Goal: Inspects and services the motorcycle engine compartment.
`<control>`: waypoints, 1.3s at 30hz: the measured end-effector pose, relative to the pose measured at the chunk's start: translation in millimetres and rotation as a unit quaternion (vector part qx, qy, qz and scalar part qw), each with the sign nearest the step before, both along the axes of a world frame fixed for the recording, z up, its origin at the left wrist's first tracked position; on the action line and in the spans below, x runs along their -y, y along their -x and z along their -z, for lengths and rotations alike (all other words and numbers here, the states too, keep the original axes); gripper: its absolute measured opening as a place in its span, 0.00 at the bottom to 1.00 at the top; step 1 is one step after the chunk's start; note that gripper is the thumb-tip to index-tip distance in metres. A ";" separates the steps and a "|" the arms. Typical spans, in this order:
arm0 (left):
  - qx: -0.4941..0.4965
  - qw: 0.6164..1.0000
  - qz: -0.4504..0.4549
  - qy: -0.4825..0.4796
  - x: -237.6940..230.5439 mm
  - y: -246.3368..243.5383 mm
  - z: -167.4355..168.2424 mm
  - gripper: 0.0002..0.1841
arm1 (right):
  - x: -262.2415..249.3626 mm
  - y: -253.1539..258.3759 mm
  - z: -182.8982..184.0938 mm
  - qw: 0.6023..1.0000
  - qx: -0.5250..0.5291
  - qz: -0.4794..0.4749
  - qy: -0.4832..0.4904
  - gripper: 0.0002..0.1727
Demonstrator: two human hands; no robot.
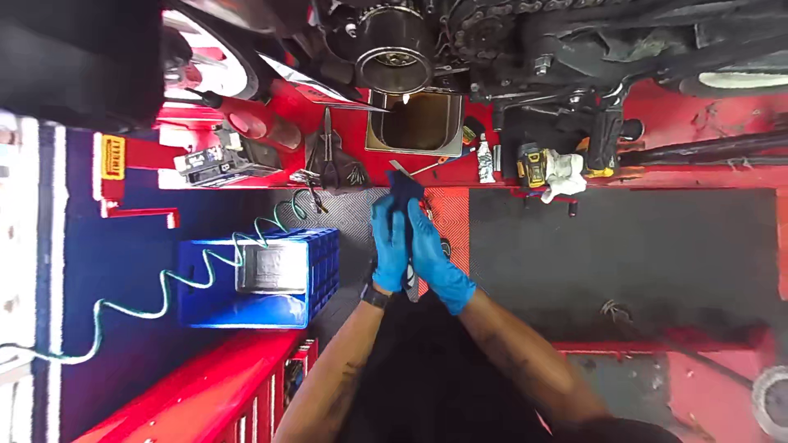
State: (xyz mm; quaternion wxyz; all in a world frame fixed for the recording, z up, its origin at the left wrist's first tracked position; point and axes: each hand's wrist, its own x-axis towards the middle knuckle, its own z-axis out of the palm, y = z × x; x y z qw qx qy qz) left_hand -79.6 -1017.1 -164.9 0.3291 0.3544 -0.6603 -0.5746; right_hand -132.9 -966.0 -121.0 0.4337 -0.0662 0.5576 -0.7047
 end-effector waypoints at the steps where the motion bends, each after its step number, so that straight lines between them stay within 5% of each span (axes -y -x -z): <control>1: 0.019 0.999 0.041 0.017 -7.4 -11.3 10.3 0.29 | 2.4 3.9 2.0 1.000 0.015 -0.010 -0.025 0.30; 5: 0.068 0.988 0.136 0.033 25.9 -56.8 33.7 0.33 | 12.5 -28.5 14.0 0.992 0.038 -0.086 -0.079 0.33; 9: 0.240 0.936 0.090 0.239 82.1 -94.5 25.2 0.23 | 45.2 -65.3 19.6 0.981 0.109 -0.148 -0.069 0.36; 12: 0.281 0.912 0.054 0.293 119.6 -109.4 17.2 0.23 | 80.6 -89.0 33.2 0.980 0.122 -0.151 -0.049 0.38; 22: 0.134 0.990 0.020 0.023 168.8 -103.8 -40.2 0.20 | 119.3 -97.9 22.9 0.983 0.032 -0.171 0.062 0.26; 25: 0.097 0.988 0.112 0.044 169.8 -101.4 -37.0 0.19 | 109.6 -87.0 23.5 0.992 0.029 -0.118 0.010 0.31; 27: 0.106 0.955 0.222 0.167 175.1 -104.7 -35.0 0.20 | 108.5 -76.7 12.0 0.995 0.063 -0.067 0.028 0.38; 31: 0.139 0.864 0.318 0.365 175.8 -98.5 -36.7 0.25 | 115.8 -57.1 -18.6 0.992 0.109 0.064 0.019 0.23; 39: 0.156 0.921 0.272 0.232 212.8 -63.6 -65.3 0.31 | 79.4 -9.6 -3.3 0.972 0.109 0.201 0.053 0.24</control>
